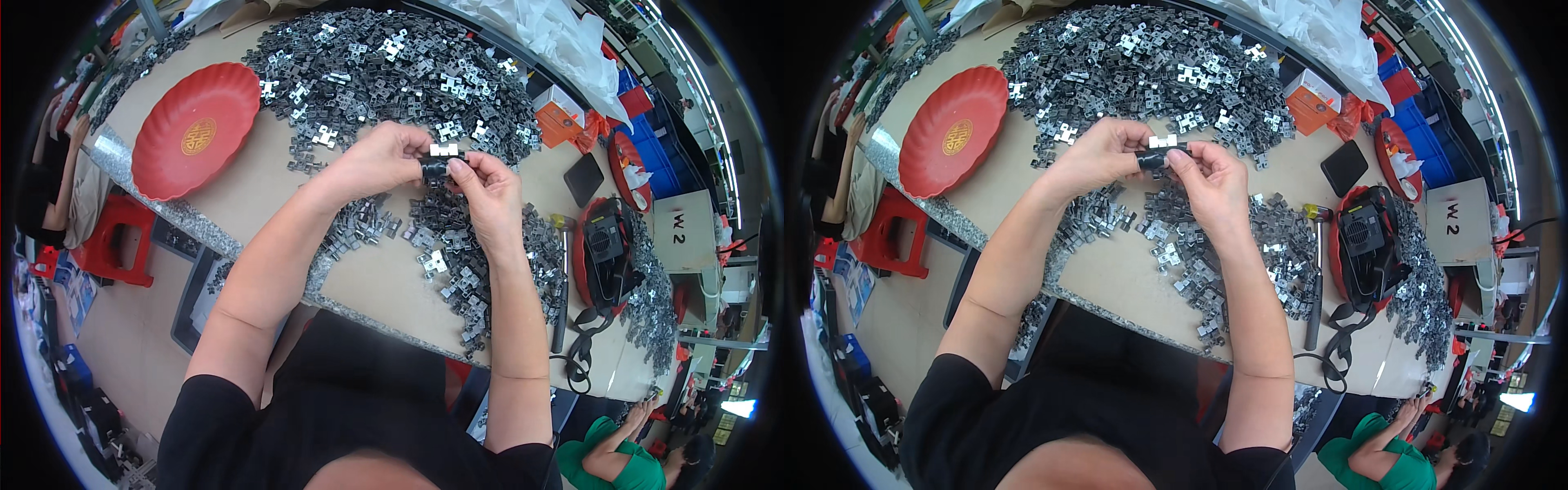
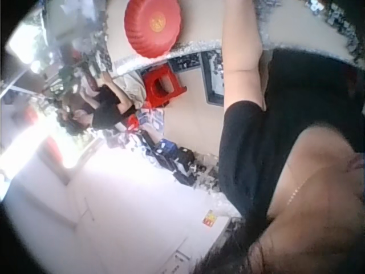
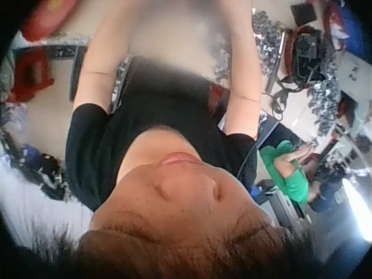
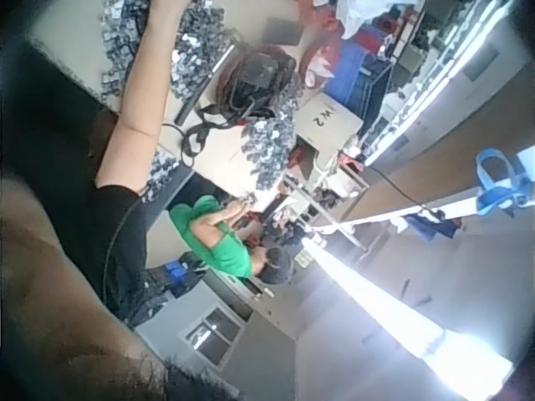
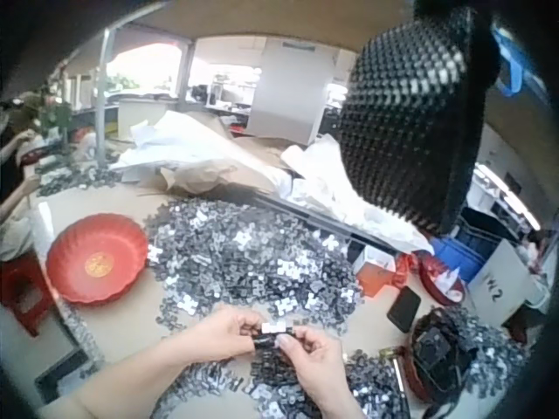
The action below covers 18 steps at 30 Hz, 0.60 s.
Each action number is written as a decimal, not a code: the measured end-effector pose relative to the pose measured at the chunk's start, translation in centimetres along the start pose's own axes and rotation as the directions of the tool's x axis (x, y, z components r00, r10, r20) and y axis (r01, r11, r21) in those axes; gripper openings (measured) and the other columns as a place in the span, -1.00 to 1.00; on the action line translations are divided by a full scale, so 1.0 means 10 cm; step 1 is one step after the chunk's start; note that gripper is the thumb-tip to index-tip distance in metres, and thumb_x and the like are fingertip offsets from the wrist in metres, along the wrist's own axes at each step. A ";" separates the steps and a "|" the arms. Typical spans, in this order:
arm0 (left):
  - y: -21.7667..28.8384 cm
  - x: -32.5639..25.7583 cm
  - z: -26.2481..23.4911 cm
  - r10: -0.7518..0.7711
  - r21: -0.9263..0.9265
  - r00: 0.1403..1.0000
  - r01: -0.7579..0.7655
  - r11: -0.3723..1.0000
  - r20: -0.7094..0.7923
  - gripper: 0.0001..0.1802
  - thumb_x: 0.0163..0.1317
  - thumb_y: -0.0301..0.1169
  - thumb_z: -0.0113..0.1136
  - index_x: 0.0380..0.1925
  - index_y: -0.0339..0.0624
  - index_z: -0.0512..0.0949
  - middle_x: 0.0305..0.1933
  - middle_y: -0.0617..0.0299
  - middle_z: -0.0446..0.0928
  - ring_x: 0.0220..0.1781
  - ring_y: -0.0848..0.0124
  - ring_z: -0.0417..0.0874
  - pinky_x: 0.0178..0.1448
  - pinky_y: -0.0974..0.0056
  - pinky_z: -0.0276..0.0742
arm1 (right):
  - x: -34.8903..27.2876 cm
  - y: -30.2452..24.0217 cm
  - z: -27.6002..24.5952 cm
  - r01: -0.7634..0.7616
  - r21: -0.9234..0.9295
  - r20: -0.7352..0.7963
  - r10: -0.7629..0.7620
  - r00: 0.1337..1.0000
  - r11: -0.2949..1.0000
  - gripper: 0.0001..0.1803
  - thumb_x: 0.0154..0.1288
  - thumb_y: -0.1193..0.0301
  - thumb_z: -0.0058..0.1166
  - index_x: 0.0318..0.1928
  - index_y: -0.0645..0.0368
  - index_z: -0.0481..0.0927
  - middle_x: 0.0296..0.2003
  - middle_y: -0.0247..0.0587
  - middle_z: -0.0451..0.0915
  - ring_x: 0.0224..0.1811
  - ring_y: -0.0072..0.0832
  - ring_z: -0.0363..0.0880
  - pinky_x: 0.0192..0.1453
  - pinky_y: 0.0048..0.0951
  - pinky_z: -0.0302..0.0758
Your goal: The person assembles small metal plates and plastic components into sets by hand at a factory workbench.
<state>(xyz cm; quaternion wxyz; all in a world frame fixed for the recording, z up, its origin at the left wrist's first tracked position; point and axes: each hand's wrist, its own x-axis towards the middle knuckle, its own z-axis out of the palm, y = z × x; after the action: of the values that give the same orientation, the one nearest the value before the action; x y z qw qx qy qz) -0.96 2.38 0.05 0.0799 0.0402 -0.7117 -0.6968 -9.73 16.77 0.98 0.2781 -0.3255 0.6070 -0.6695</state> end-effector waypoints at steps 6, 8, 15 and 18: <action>0.01 -0.01 0.01 0.012 0.225 1.000 -0.009 0.974 -0.010 -0.83 -0.06 -0.44 0.16 -0.49 -0.32 0.46 -0.60 0.38 0.43 -0.57 0.67 0.39 -0.52 0.54 0.23 | -0.03 0.10 -0.03 -0.017 0.023 -0.011 0.017 1.000 1.000 -0.81 0.08 0.50 0.03 -0.29 0.37 0.46 -0.45 -0.30 0.51 -0.48 -0.70 0.43 -0.37 -0.71 0.42; 0.04 -0.04 -0.05 0.003 0.319 1.000 -0.005 0.948 0.006 -0.78 -0.08 -0.38 0.18 -0.49 -0.33 0.46 -0.62 0.35 0.44 -0.58 0.60 0.42 -0.51 0.48 0.26 | -0.04 0.05 -0.04 -0.192 -0.157 0.022 0.198 0.980 0.969 -0.79 0.04 0.45 0.08 -0.33 0.36 0.49 -0.52 -0.34 0.51 -0.53 -0.70 0.42 -0.44 -0.67 0.40; 0.15 -0.21 -0.02 -0.202 0.936 0.966 0.215 0.279 -0.162 -0.67 -0.28 -0.47 0.13 -0.36 -0.12 0.47 -0.45 0.05 0.51 -0.32 0.16 0.54 -0.27 0.18 0.43 | -0.06 -0.02 -0.22 -0.053 -0.723 0.064 0.143 0.988 0.689 -0.76 -0.05 0.26 0.11 -0.47 0.19 0.59 -0.61 -0.14 0.50 -0.58 -0.40 0.48 -0.45 -0.43 0.36; 0.05 -0.18 -0.03 -0.228 0.938 0.972 0.135 0.319 -0.062 -0.67 -0.26 -0.56 0.08 -0.35 -0.15 0.47 -0.41 0.03 0.51 -0.29 0.14 0.53 -0.25 0.18 0.42 | -0.12 -0.19 -0.17 0.107 -0.849 0.173 0.081 0.982 0.517 -0.77 -0.01 0.33 0.11 -0.44 0.29 0.57 -0.59 -0.24 0.49 -0.55 -0.58 0.40 -0.44 -0.54 0.32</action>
<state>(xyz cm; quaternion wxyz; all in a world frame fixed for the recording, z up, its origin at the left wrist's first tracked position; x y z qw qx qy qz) 0.89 2.43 0.43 -0.0650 0.1297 -0.9750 -0.1684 -10.27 18.96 2.71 0.1340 -0.4870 0.8253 -0.2524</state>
